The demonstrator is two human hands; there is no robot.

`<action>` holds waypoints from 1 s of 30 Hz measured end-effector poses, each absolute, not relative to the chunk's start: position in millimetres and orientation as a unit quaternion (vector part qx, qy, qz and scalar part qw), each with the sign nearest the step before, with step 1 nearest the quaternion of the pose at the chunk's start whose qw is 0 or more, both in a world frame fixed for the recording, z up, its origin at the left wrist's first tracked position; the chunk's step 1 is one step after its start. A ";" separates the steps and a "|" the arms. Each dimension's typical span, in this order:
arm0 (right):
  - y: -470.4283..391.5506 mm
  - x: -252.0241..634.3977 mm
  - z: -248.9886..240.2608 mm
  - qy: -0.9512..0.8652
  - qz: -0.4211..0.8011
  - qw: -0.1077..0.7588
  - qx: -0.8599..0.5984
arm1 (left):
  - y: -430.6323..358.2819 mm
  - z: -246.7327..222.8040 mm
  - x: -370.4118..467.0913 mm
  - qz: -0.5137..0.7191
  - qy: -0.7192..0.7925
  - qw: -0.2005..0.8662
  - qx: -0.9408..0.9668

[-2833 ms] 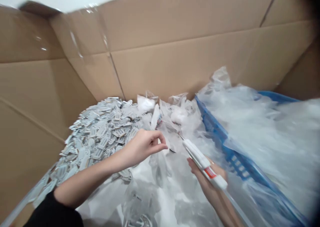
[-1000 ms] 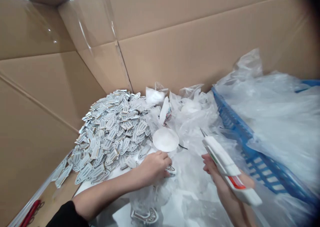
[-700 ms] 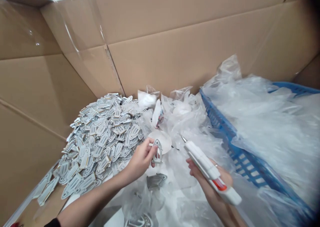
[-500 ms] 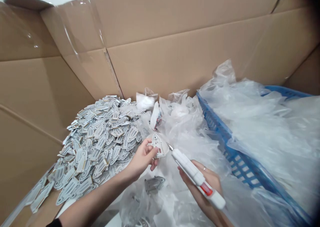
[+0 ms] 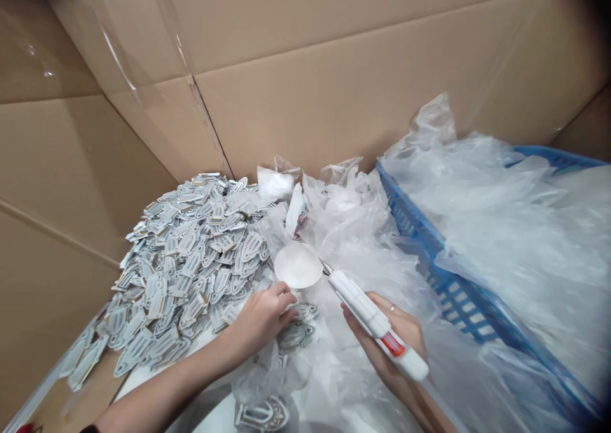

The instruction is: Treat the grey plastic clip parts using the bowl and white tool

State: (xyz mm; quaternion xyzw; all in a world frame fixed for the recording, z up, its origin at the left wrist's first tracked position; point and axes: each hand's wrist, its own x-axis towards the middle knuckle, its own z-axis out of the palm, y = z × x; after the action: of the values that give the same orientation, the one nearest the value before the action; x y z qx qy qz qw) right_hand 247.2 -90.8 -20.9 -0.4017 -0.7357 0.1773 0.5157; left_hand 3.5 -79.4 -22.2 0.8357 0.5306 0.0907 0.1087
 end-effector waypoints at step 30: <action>-86.5 254.4 -17.5 -0.712 0.152 0.519 -0.447 | 8.7 5.0 15.2 0.079 0.517 0.196 0.829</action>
State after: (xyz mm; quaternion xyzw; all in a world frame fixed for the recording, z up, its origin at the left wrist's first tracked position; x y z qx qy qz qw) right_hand 254.4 -86.5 -17.5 -0.4470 -0.7122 0.1520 0.5195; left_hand 15.2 8.7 5.0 0.8291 0.5175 0.0795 0.1960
